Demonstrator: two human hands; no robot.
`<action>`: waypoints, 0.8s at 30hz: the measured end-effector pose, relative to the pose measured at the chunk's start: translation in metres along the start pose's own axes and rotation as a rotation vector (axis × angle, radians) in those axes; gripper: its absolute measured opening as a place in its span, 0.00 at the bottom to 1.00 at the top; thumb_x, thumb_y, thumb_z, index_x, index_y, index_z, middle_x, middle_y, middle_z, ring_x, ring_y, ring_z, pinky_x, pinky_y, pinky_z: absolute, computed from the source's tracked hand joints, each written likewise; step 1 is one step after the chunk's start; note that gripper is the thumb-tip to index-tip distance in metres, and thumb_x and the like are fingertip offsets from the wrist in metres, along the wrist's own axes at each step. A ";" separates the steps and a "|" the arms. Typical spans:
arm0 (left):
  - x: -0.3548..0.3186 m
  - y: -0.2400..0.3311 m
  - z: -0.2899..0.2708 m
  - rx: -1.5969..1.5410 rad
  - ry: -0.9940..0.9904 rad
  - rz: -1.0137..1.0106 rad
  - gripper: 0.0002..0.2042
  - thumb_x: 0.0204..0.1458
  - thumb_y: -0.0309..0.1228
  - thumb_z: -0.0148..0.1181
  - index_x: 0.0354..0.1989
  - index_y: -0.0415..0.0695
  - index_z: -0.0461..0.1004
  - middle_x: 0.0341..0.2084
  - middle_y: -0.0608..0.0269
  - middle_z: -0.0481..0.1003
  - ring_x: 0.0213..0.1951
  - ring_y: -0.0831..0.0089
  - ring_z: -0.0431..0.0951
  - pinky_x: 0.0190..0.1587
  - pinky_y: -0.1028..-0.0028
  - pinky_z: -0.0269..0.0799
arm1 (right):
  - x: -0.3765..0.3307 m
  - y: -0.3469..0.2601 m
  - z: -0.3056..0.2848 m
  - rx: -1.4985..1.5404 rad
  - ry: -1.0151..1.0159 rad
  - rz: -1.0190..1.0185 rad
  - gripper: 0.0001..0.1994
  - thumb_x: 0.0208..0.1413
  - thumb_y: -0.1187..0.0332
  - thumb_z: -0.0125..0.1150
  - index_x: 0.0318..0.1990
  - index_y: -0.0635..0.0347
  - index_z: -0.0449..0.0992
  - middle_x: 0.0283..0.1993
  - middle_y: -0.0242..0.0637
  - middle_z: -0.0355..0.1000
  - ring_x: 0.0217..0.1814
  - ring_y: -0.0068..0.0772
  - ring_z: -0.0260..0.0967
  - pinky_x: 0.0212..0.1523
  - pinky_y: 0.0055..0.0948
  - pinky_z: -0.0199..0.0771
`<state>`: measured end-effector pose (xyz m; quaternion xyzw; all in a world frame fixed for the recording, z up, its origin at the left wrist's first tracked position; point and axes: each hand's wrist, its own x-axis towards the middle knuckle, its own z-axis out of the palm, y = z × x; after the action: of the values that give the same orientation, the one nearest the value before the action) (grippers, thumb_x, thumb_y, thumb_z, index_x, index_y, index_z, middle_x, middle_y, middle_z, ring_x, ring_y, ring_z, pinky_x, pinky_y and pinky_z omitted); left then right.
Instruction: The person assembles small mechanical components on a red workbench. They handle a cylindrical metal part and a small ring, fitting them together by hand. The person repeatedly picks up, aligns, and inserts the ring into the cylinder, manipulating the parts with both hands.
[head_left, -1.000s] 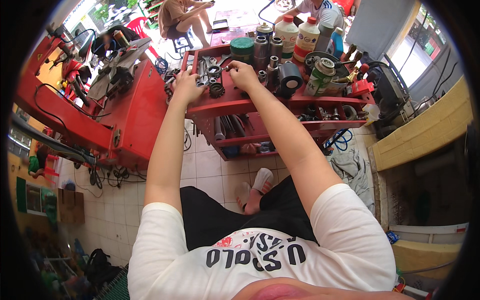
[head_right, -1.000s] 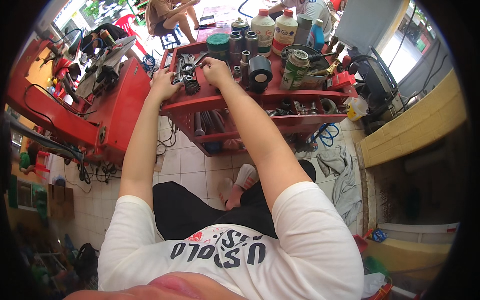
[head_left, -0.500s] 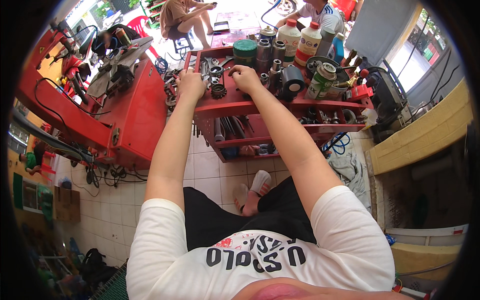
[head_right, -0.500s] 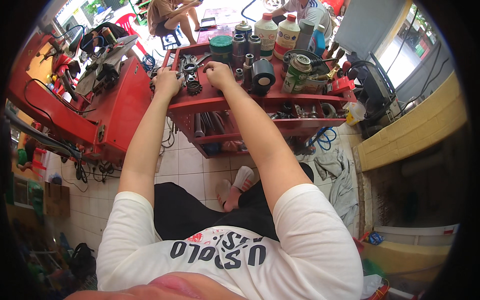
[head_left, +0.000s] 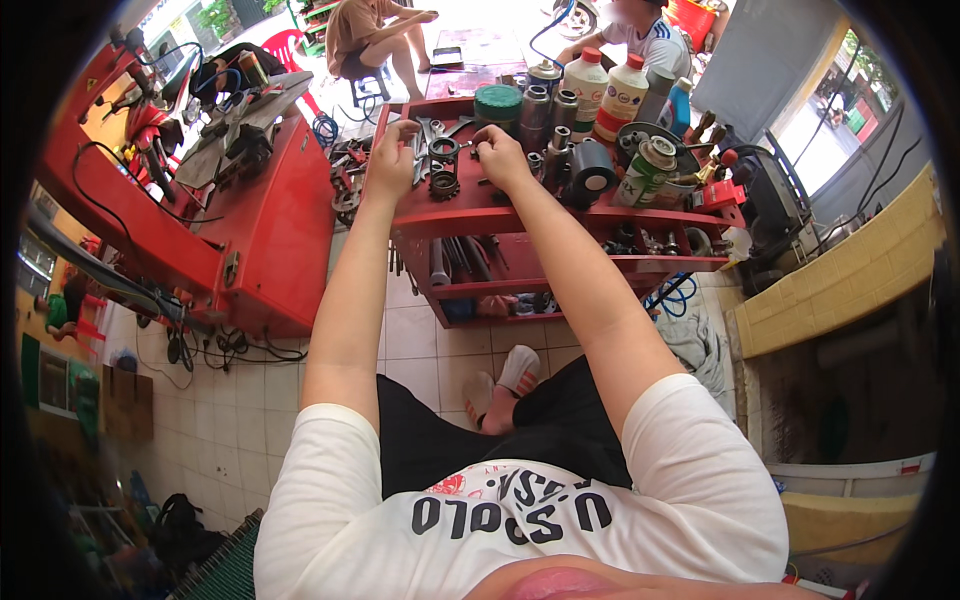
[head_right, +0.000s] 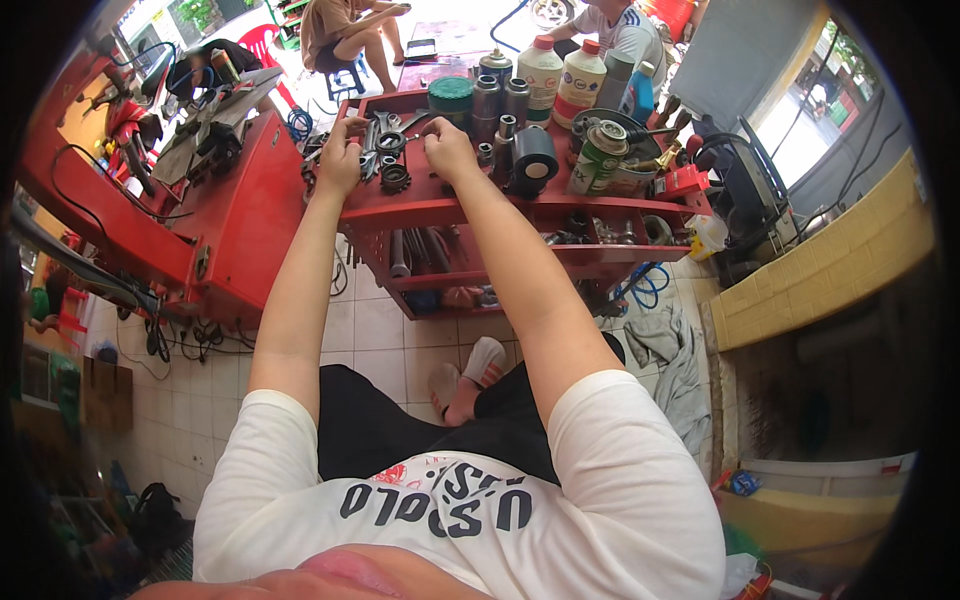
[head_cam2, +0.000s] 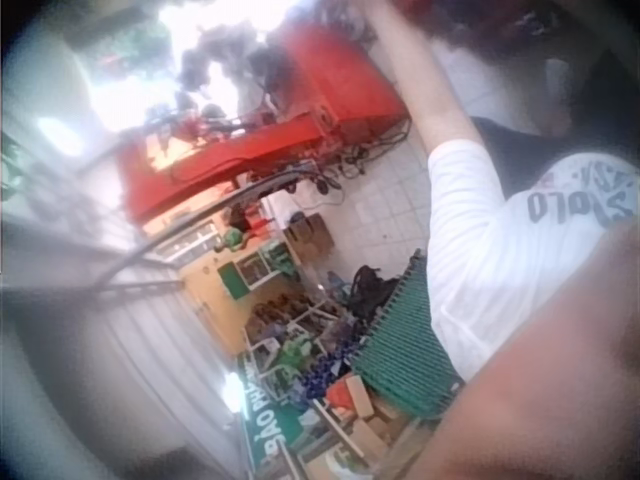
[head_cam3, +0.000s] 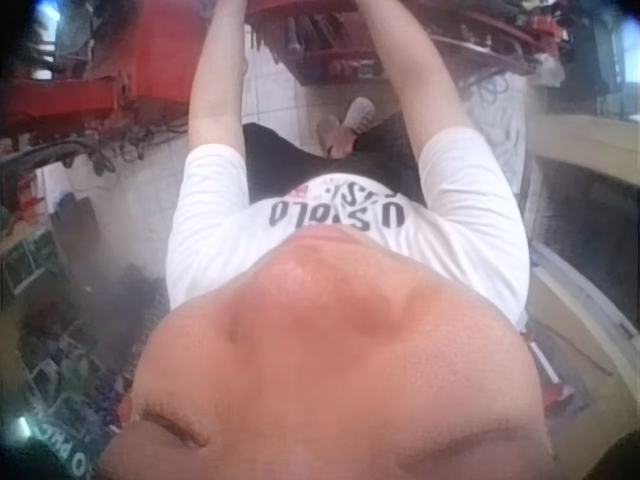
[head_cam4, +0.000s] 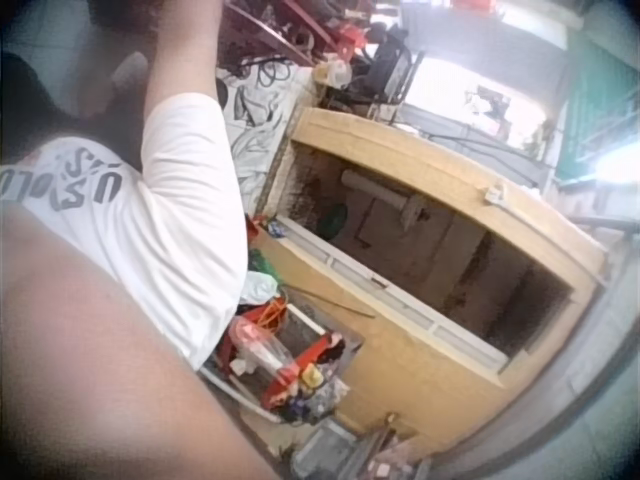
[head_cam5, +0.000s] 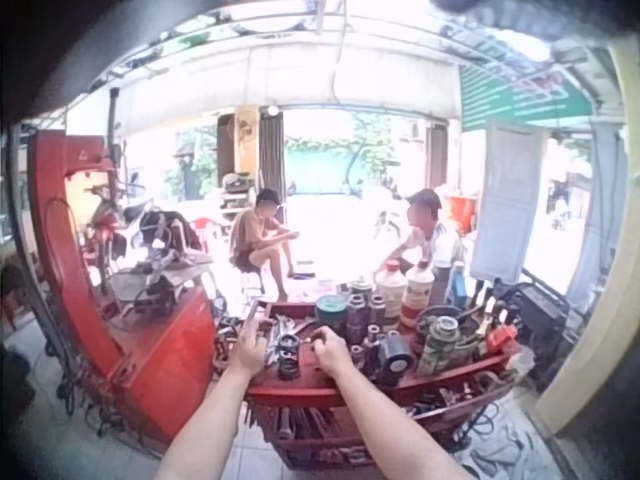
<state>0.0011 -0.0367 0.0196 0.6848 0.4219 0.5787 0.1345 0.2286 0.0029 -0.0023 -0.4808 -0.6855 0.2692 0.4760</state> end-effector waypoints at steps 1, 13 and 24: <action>-0.002 0.017 0.005 -0.020 -0.040 0.046 0.17 0.54 0.28 0.56 0.53 0.39 0.76 0.50 0.50 0.79 0.54 0.52 0.79 0.60 0.61 0.72 | 0.000 0.005 -0.005 0.016 0.003 0.027 0.13 0.58 0.67 0.54 0.47 0.60 0.79 0.42 0.51 0.81 0.47 0.50 0.80 0.52 0.42 0.76; -0.006 0.042 0.007 0.349 -0.082 0.092 0.26 0.48 0.45 0.76 0.50 0.42 0.78 0.44 0.52 0.79 0.48 0.55 0.80 0.52 0.61 0.76 | 0.004 0.007 0.001 0.081 0.047 -0.079 0.10 0.61 0.69 0.57 0.47 0.63 0.75 0.41 0.48 0.81 0.46 0.43 0.81 0.50 0.37 0.77; -0.007 0.037 0.008 0.447 -0.109 0.122 0.22 0.45 0.41 0.73 0.45 0.43 0.77 0.43 0.53 0.78 0.49 0.52 0.78 0.54 0.59 0.74 | 0.002 0.000 -0.002 0.431 -0.220 0.064 0.09 0.67 0.66 0.60 0.45 0.62 0.78 0.31 0.29 0.75 0.22 0.15 0.64 0.23 0.21 0.65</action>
<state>0.0239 -0.0618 0.0372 0.7520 0.4893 0.4404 -0.0331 0.2306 0.0042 -0.0005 -0.3574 -0.6443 0.4749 0.4812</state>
